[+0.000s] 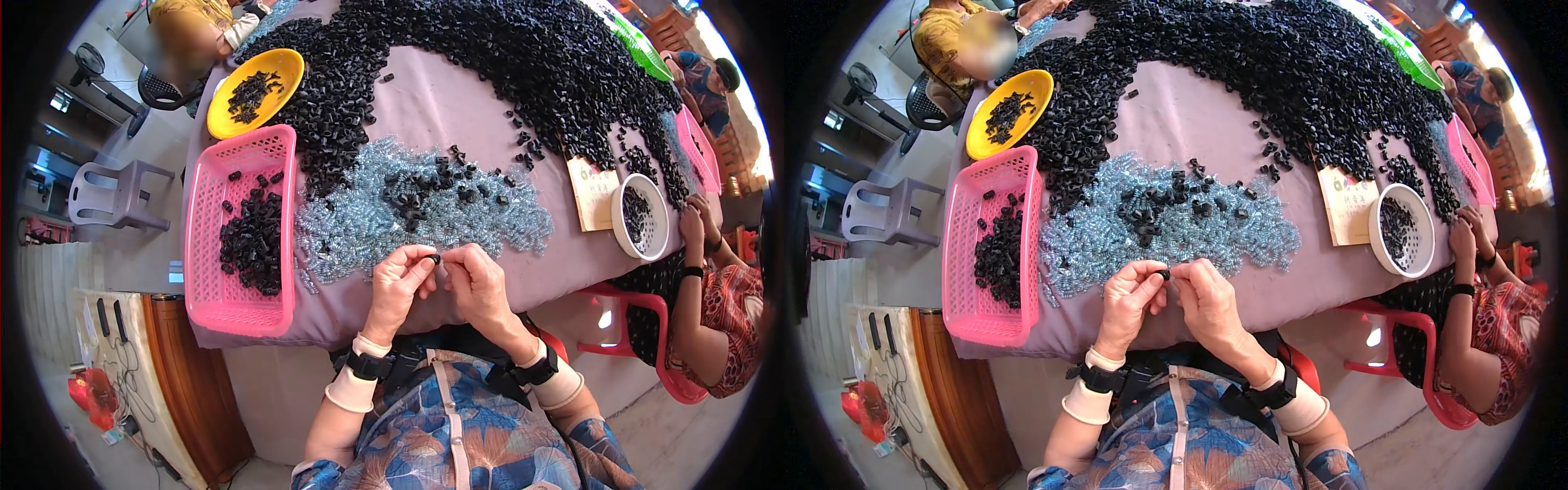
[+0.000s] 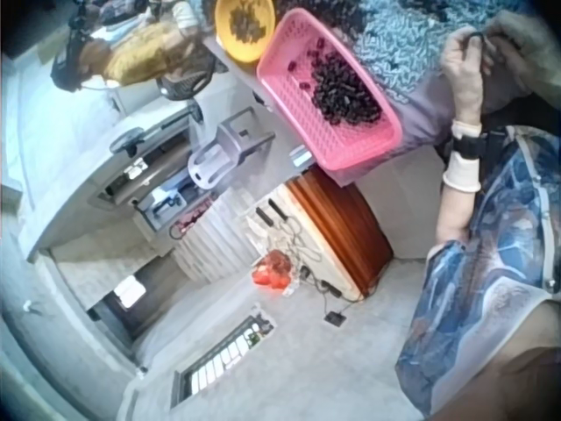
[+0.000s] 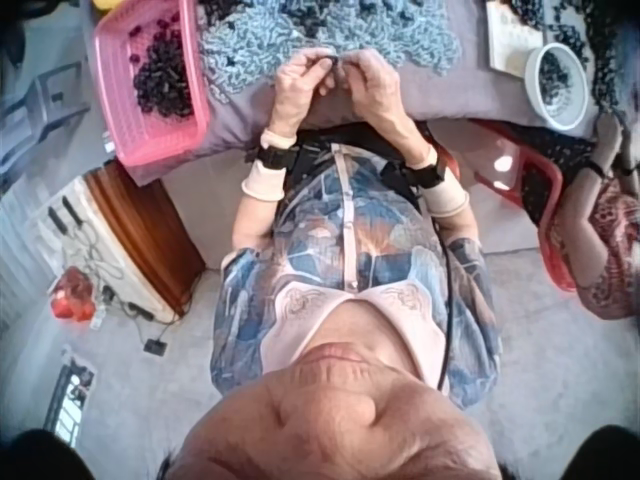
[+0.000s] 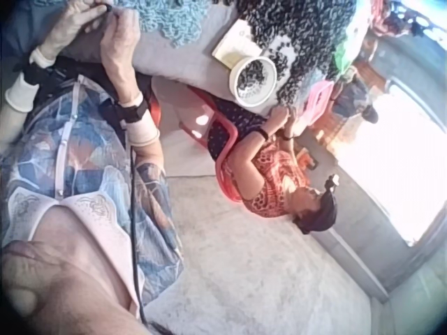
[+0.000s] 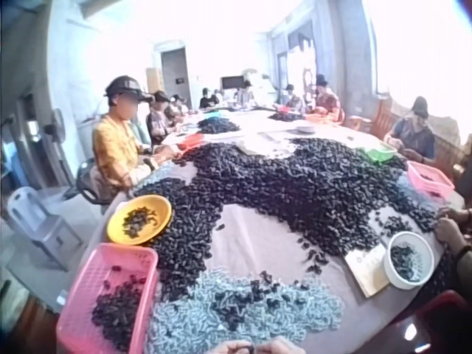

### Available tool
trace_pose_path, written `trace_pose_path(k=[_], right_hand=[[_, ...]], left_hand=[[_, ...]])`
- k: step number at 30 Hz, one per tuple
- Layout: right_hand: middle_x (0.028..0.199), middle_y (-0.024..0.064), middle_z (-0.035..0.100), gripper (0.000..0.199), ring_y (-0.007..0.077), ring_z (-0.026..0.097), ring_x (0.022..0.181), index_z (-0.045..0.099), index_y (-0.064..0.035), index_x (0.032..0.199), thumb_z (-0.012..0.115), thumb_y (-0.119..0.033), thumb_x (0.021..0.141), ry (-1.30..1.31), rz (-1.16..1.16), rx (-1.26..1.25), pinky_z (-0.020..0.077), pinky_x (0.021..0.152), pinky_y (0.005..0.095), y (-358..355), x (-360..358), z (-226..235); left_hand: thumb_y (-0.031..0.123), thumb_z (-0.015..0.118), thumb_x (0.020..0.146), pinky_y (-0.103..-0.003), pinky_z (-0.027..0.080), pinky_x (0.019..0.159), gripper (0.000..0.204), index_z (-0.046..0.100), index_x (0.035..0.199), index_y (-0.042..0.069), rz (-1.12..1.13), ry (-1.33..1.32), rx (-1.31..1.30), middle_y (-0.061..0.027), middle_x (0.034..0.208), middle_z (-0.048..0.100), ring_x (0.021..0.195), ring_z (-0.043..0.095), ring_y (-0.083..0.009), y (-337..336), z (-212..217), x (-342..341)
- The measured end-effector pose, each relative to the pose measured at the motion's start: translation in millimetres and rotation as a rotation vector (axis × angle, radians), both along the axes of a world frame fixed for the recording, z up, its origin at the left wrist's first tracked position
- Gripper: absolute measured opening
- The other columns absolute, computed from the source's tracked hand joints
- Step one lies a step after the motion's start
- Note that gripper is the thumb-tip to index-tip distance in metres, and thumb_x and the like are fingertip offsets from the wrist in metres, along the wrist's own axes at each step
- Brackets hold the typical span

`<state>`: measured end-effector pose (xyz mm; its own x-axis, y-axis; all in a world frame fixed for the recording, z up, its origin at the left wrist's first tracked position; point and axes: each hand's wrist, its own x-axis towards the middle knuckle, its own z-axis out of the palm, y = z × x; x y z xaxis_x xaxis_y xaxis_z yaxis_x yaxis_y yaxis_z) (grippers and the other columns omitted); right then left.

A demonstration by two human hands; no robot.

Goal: Sorting small black plastic or rubber shoe components from a pile on a table.

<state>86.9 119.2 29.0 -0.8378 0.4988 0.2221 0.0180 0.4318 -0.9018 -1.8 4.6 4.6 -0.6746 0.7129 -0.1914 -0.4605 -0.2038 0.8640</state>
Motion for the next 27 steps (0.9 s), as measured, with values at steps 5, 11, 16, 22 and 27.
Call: trace_pose_path(k=[5, 11, 16, 22, 27], right_hand=[[0.077, 0.0106, 0.055, 0.008, 0.0209, 0.059, 0.06, 0.057, -0.0011, 0.09, 0.056, 0.003, 0.082, 0.054, 0.022, 0.111, 0.0463, 0.052, 0.0304, 3, -3, 1], [0.072, 0.008, 0.056, 0.009, 0.0145, 0.058, 0.059, 0.056, -0.0011, 0.089, 0.059, 0.003, 0.081, -0.013, 0.038, -0.127, 0.0463, 0.053, 0.0261, 6, 2, 1], [0.073, 0.0026, 0.059, 0.007, 0.0076, 0.056, 0.064, 0.056, -0.0001, 0.088, 0.061, 0.001, 0.083, -0.052, 0.116, -0.467, 0.0468, 0.057, 0.022, 13, -1, 9], [0.074, 0.0037, 0.059, 0.006, 0.0086, 0.058, 0.066, 0.056, 0.0004, 0.087, 0.061, 0.001, 0.082, -0.06, 0.138, -0.609, 0.0477, 0.058, 0.0224, 19, -11, 4], [0.074, 0.0063, 0.058, 0.006, 0.0111, 0.059, 0.065, 0.057, 0.0013, 0.083, 0.062, 0.001, 0.08, -0.022, 0.186, -0.173, 0.0475, 0.058, 0.023, 24, -11, 14]], left_hand=[[0.007, 0.055, 0.091, -0.017, 0.041, 0.049, 0.015, 0.06, 0.103, 0.001, -0.007, 0.008, -0.011, -0.0014, 0.071, 0.06, 0.056, 0.051, -0.0051, 1, 5, 1], [0.009, 0.055, 0.091, -0.018, 0.039, 0.046, 0.015, 0.059, 0.101, 0.001, -0.103, -0.055, -0.006, -0.0014, 0.069, 0.059, 0.055, 0.052, -0.0066, 0, 8, -3], [0.011, 0.055, 0.091, -0.017, 0.039, 0.045, 0.015, 0.059, 0.101, 0.002, -0.169, -0.162, 0.064, -0.0018, 0.071, 0.059, 0.055, 0.053, -0.0074, 1, 6, -10], [0.013, 0.057, 0.09, -0.017, 0.038, 0.046, 0.015, 0.059, 0.102, 0.004, -0.169, -0.26, 0.154, -0.0042, 0.076, 0.062, 0.055, 0.053, -0.0083, 1, -1, -12], [0.013, 0.057, 0.09, -0.019, 0.038, 0.046, 0.014, 0.058, 0.102, 0.005, -0.142, -0.277, 0.168, -0.0063, 0.078, 0.063, 0.055, 0.052, -0.0088, 1, -4, -10]])
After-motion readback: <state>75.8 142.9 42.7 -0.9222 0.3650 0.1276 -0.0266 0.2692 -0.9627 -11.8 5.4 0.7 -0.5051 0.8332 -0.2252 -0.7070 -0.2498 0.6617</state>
